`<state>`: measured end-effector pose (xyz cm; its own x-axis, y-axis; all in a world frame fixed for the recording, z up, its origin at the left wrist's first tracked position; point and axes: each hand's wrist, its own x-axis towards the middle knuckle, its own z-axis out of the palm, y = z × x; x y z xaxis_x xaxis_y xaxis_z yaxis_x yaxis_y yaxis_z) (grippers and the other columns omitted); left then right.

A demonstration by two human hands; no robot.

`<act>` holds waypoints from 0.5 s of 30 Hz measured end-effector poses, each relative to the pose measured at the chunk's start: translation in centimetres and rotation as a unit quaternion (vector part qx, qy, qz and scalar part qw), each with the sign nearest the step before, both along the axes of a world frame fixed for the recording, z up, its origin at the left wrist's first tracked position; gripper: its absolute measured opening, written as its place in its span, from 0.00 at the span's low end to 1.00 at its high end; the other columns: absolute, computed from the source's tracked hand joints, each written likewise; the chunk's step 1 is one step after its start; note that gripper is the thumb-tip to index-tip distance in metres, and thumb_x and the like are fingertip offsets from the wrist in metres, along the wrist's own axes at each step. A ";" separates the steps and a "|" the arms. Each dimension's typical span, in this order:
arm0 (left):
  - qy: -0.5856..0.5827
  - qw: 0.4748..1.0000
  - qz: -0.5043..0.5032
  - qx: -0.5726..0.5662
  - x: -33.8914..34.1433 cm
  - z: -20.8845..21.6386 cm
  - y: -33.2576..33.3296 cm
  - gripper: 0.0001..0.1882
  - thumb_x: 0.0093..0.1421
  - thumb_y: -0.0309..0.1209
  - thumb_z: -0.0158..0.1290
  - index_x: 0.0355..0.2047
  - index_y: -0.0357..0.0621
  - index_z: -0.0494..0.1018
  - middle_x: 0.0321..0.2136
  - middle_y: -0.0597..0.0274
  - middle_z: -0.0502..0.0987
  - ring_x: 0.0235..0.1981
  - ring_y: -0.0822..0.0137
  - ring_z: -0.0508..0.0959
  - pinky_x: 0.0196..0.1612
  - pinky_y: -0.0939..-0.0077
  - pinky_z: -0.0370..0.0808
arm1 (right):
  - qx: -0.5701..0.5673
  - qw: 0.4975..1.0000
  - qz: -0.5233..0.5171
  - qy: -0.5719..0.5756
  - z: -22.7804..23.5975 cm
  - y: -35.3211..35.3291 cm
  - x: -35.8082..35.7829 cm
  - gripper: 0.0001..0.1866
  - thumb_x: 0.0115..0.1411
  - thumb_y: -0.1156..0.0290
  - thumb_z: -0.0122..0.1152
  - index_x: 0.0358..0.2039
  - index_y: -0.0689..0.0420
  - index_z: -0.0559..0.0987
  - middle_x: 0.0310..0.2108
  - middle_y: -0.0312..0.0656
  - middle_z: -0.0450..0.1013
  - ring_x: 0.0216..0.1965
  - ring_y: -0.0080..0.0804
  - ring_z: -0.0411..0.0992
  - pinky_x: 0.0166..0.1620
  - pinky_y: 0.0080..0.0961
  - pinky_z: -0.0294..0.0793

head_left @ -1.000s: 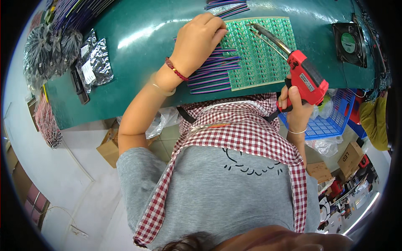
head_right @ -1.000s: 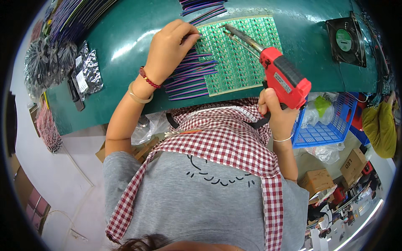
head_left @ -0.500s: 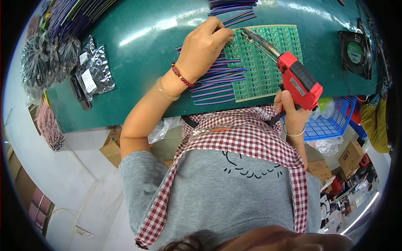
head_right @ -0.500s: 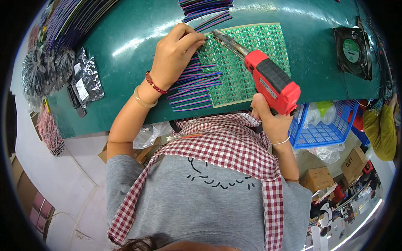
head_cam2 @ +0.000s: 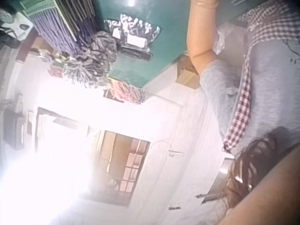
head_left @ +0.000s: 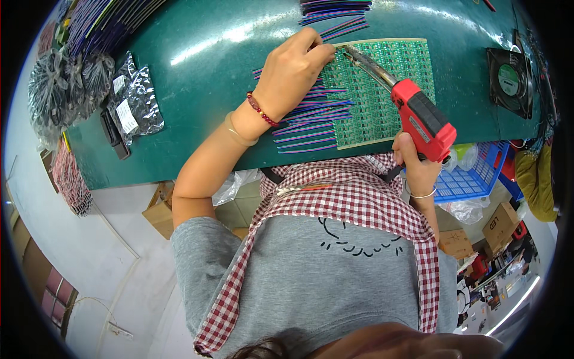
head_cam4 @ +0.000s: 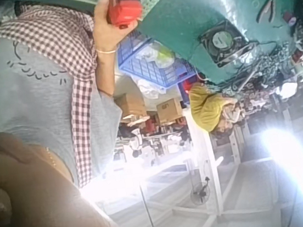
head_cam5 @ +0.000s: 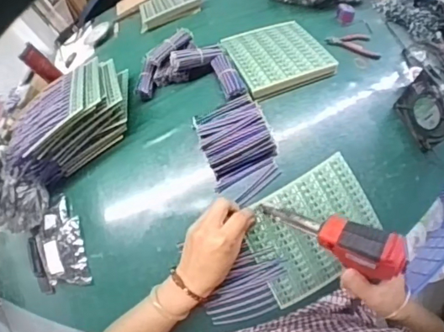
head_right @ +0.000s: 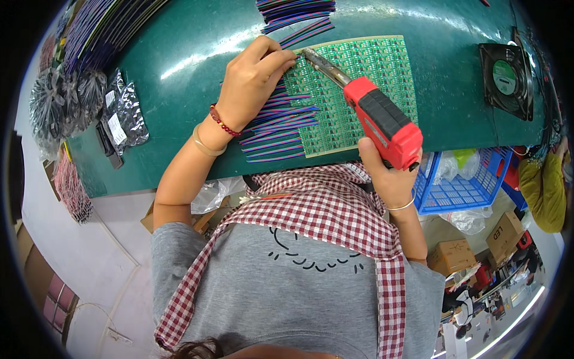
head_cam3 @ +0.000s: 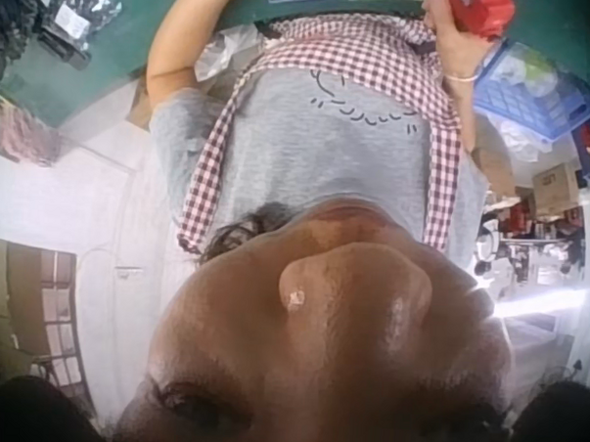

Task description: The person solders electronic components and wires onto green printed circuit boards using a soldering iron.

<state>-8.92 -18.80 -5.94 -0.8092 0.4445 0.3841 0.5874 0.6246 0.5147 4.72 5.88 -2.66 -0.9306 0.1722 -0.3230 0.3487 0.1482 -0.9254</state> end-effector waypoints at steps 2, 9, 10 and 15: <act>0.002 1.000 0.002 0.000 0.0 -0.1 0.0 0.06 0.52 0.25 0.62 0.32 0.44 0.79 0.29 0.63 0.75 0.26 0.63 0.78 0.29 0.71 0.76 | 0.020 1.000 -0.003 0.021 -0.3 0.0 0.1 0.08 0.56 0.72 0.69 0.33 0.61 0.79 0.24 0.35 0.75 0.21 0.18 0.71 0.26 0.19 0.69; 0.003 1.000 -0.003 0.006 -0.1 -0.5 0.0 0.06 0.52 0.25 0.62 0.32 0.43 0.79 0.29 0.63 0.75 0.26 0.63 0.78 0.29 0.71 0.76 | -0.043 0.999 -0.016 -0.014 2.4 -1.1 -0.6 0.11 0.64 0.73 0.55 0.26 0.64 0.74 0.17 0.37 0.68 0.18 0.23 0.65 0.25 0.21 0.65; 0.003 1.000 -0.002 0.006 -0.2 -0.5 0.0 0.06 0.52 0.25 0.62 0.32 0.43 0.79 0.29 0.63 0.75 0.26 0.63 0.78 0.29 0.71 0.76 | -0.058 0.998 -0.018 -0.011 2.6 -1.1 -0.7 0.11 0.64 0.72 0.54 0.26 0.64 0.74 0.17 0.38 0.68 0.18 0.23 0.65 0.25 0.22 0.65; 0.001 1.000 0.000 0.012 -0.3 -0.4 0.0 0.06 0.52 0.25 0.62 0.31 0.43 0.79 0.29 0.63 0.75 0.26 0.63 0.78 0.29 0.71 0.76 | -0.016 1.000 0.019 -0.011 1.9 -0.6 -0.6 0.10 0.63 0.74 0.55 0.26 0.65 0.74 0.18 0.38 0.68 0.19 0.24 0.65 0.25 0.22 0.65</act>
<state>-9.27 -18.81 -6.36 -0.8085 0.4350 0.3965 0.5884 0.6124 0.5279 4.14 5.23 -0.77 -0.9288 0.1259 -0.3487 0.3640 0.1314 -0.9221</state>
